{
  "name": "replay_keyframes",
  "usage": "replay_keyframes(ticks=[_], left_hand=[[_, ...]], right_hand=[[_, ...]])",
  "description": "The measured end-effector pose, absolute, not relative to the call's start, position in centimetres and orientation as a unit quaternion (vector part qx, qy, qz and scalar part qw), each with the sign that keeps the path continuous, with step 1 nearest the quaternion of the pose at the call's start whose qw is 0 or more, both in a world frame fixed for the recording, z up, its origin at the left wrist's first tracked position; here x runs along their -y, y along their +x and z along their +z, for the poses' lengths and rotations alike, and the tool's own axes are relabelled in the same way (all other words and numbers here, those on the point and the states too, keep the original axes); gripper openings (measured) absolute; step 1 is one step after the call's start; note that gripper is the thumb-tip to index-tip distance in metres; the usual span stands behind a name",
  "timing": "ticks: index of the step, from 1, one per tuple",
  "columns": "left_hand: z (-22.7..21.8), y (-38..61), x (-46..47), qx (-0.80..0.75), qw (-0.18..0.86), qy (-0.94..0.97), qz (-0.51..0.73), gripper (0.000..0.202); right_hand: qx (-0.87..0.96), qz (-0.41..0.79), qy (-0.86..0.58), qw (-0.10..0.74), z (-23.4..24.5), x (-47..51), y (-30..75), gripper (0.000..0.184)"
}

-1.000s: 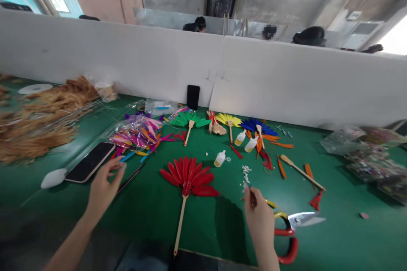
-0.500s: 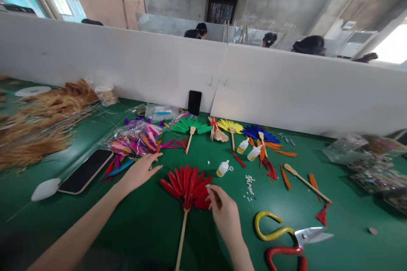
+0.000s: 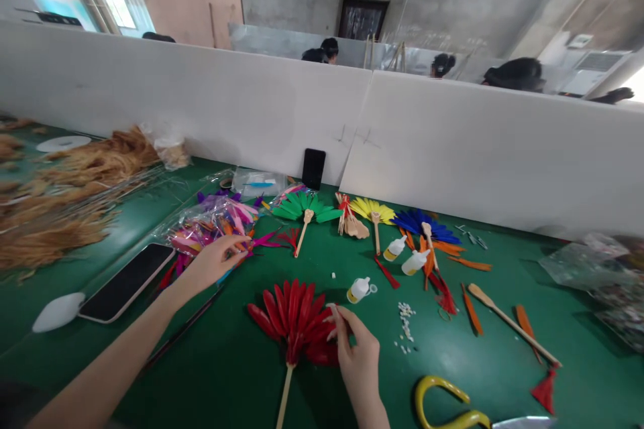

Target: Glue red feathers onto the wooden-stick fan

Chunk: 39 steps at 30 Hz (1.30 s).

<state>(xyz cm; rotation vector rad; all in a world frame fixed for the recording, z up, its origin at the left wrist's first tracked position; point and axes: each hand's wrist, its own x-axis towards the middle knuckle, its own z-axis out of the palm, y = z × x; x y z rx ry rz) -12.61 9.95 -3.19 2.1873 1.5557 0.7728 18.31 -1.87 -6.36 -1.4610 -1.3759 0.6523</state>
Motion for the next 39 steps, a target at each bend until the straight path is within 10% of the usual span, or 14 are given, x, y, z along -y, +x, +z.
replay_keyframes(ticks=[7, 15, 25, 39], left_hand=[[-2.6, -19.8, -12.6, -0.689, -0.064, 0.645, 0.323, 0.058], [-3.4, -24.1, -17.1, -0.748, 0.097, 0.604, 0.256, 0.093], [0.6, -22.2, -17.5, -0.655, 0.176, 0.634, 0.372, 0.04], [8.0, -9.0, -7.0, -0.464, 0.25, 0.601, 0.601, 0.025]], right_hand=[[0.539, 0.234, -0.634, 0.504, -6.6, 2.3, 17.5, 0.031], [0.533, 0.228, -0.634, 0.511, -6.9, 2.3, 17.5, 0.038], [0.542, 0.225, -0.616, 0.526, -6.2, 2.6, 17.6, 0.037], [0.289, 0.668, -0.314, 0.609, 2.5, -0.8, 7.1, 0.052]])
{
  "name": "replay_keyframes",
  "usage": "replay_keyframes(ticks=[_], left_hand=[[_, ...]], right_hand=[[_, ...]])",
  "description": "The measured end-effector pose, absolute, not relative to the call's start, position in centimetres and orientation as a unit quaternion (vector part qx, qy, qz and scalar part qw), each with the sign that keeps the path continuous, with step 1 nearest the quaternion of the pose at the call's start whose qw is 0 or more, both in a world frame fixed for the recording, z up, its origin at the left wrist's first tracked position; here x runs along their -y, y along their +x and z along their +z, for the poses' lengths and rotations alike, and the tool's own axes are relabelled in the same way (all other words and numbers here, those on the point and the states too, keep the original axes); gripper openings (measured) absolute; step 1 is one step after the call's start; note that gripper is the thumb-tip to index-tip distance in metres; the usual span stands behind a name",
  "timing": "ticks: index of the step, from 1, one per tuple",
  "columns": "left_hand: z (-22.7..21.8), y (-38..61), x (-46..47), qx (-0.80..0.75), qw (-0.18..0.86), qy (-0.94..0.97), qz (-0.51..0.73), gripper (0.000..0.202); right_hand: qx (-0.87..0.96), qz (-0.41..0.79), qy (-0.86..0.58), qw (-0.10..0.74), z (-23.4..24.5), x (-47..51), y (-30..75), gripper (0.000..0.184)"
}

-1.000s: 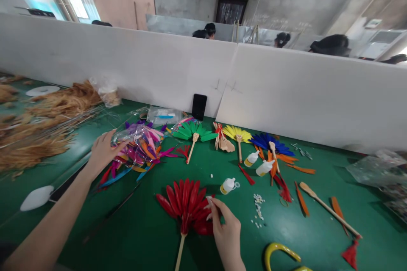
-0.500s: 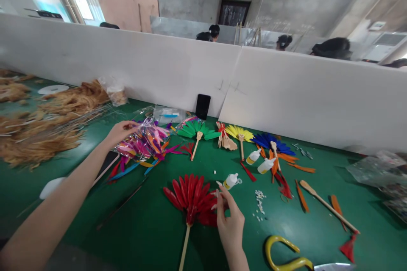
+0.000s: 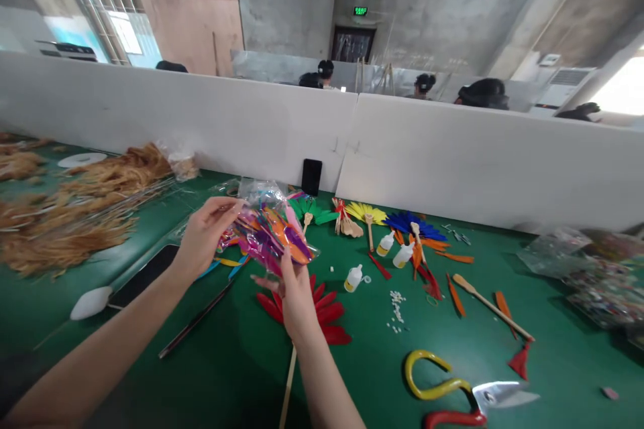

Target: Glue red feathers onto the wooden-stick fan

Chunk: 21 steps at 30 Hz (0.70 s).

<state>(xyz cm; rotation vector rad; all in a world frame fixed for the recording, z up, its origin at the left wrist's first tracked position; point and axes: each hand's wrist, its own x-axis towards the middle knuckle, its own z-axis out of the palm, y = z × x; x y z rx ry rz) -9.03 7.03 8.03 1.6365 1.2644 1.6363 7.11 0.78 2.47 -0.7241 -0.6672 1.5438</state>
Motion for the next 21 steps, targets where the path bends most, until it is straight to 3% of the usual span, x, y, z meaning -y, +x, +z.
replay_keyframes(ticks=[4, 8, 11, 14, 21], left_hand=[[7.3, -8.1, -5.8, -0.452, 0.272, 0.602, 0.6, 0.023], [7.4, -8.3, -5.5, -0.475, 0.27, 0.606, 0.579, 0.02], [8.6, -8.2, -4.5, -0.484, 0.109, 0.623, 0.605, 0.028], [10.3, -8.1, -3.2, -0.435, -0.003, 0.722, 0.538, 0.015], [11.2, -8.5, -3.6, -0.481, 0.269, 0.808, 0.209, 0.035]], right_hand=[[0.219, 0.647, -0.34, 0.646, 2.5, -0.4, 8.7, 0.038], [0.195, 0.632, -0.344, 0.666, 1.7, 0.7, 10.6, 0.035], [0.219, 0.619, -0.337, 0.675, 0.9, 1.5, 11.5, 0.036], [0.248, 0.621, -0.339, 0.662, 0.2, 2.3, 12.3, 0.034], [0.245, 0.62, -0.379, 0.641, -1.0, 3.8, 13.2, 0.039]])
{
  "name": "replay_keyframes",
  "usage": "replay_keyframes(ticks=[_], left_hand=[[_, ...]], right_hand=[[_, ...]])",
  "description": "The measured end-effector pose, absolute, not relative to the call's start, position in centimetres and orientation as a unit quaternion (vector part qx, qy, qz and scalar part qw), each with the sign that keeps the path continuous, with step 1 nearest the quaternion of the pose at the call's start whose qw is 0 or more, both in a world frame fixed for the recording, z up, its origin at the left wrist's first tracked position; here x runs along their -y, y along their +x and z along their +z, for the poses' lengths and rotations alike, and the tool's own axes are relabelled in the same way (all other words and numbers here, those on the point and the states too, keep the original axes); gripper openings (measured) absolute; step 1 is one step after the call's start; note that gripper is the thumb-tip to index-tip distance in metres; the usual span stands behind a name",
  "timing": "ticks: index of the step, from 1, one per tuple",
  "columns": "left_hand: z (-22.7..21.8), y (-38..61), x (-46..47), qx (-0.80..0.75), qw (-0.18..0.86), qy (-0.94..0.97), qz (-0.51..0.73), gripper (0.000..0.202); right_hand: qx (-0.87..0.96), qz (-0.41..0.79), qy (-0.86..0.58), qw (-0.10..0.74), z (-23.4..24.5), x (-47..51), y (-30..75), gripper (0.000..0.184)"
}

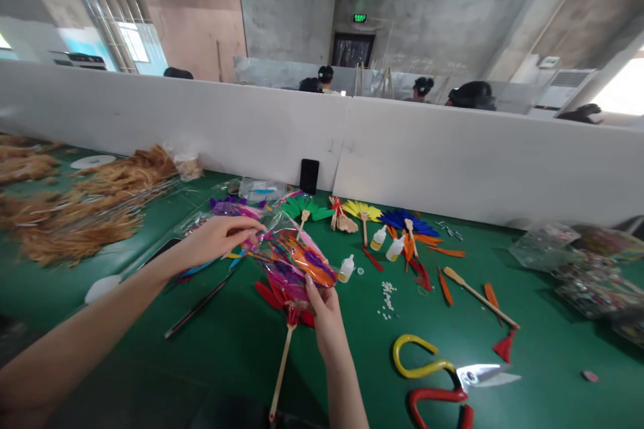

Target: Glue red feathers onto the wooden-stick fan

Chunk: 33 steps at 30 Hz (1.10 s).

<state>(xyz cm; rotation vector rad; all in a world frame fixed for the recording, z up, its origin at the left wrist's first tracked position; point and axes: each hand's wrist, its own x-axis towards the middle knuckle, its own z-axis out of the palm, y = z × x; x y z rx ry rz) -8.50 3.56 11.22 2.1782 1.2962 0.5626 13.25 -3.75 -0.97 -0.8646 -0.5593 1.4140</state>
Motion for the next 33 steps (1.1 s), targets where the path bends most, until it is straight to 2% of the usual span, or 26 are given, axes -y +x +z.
replay_keyframes(ticks=[3, 8, 15, 24, 33], left_hand=[[11.0, -8.7, -4.8, -0.461, 0.335, 0.813, 0.122, 0.032], [11.1, -8.2, -6.4, -0.425, 0.349, 0.834, 0.045, 0.025], [10.9, -7.1, -6.7, -0.392, 0.365, 0.843, 0.041, 0.018], [10.2, -6.2, -6.7, -0.349, 0.315, 0.882, 0.034, 0.03], [10.9, -6.9, -7.0, -0.328, 0.272, 0.899, 0.099, 0.023]], right_hand=[[0.238, 0.621, -0.389, 0.638, -1.3, 3.9, 13.2, 0.041], [0.235, 0.629, -0.397, 0.625, -1.5, 3.8, 13.1, 0.044], [0.235, 0.628, -0.401, 0.624, -1.8, 3.8, 13.2, 0.043], [0.238, 0.64, -0.389, 0.618, -1.8, 3.8, 12.9, 0.044], [0.198, 0.645, -0.39, 0.626, -2.1, 3.1, 13.2, 0.046]])
